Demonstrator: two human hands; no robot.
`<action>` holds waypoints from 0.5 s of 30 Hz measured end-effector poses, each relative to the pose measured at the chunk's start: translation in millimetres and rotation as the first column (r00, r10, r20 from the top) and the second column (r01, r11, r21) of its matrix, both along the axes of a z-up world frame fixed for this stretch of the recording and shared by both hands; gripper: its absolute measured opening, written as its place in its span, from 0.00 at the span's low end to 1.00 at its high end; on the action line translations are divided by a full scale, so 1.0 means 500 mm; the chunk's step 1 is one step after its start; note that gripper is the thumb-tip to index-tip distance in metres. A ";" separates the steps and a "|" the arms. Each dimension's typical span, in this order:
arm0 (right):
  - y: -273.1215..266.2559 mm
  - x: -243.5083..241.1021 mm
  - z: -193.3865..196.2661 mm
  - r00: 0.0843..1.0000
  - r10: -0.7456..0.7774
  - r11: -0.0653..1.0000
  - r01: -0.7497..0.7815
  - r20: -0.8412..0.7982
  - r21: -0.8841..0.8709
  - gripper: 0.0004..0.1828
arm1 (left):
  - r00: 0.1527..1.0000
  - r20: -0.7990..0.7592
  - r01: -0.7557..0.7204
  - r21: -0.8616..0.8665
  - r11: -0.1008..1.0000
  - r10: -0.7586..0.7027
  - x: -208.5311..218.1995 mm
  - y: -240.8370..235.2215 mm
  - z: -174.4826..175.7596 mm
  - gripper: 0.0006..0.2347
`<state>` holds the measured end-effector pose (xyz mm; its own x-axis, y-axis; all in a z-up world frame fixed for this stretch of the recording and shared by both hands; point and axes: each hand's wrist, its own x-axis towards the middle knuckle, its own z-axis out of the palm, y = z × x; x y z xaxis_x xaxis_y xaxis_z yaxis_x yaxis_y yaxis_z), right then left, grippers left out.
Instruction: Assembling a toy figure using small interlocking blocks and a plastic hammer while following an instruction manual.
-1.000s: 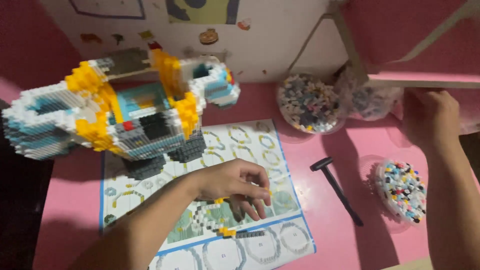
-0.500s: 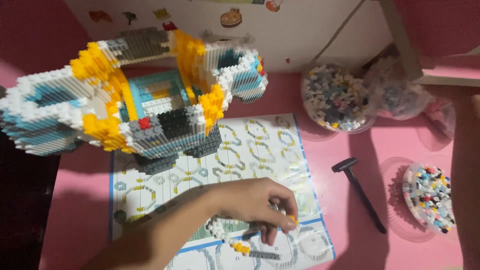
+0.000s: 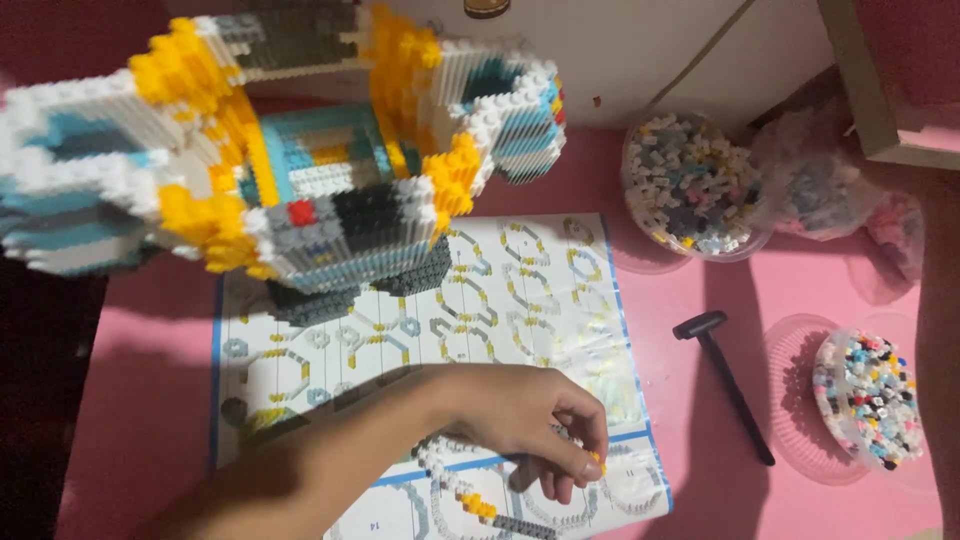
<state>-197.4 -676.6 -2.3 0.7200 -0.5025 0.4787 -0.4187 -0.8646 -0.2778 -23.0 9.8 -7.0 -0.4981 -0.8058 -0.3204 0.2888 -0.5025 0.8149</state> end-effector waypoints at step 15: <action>0.414 -0.021 0.040 0.988 -0.121 0.993 0.122 0.094 0.002 0.11 | 0.994 -0.094 -0.073 -0.112 0.991 0.062 0.004 0.001 -0.009 0.07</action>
<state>-207.9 -469.8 17.7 0.6054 -0.5816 0.5433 -0.4927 -0.8100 -0.3181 -21.1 10.2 -11.6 -0.4642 -0.8674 -0.1794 0.3939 -0.3835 0.8353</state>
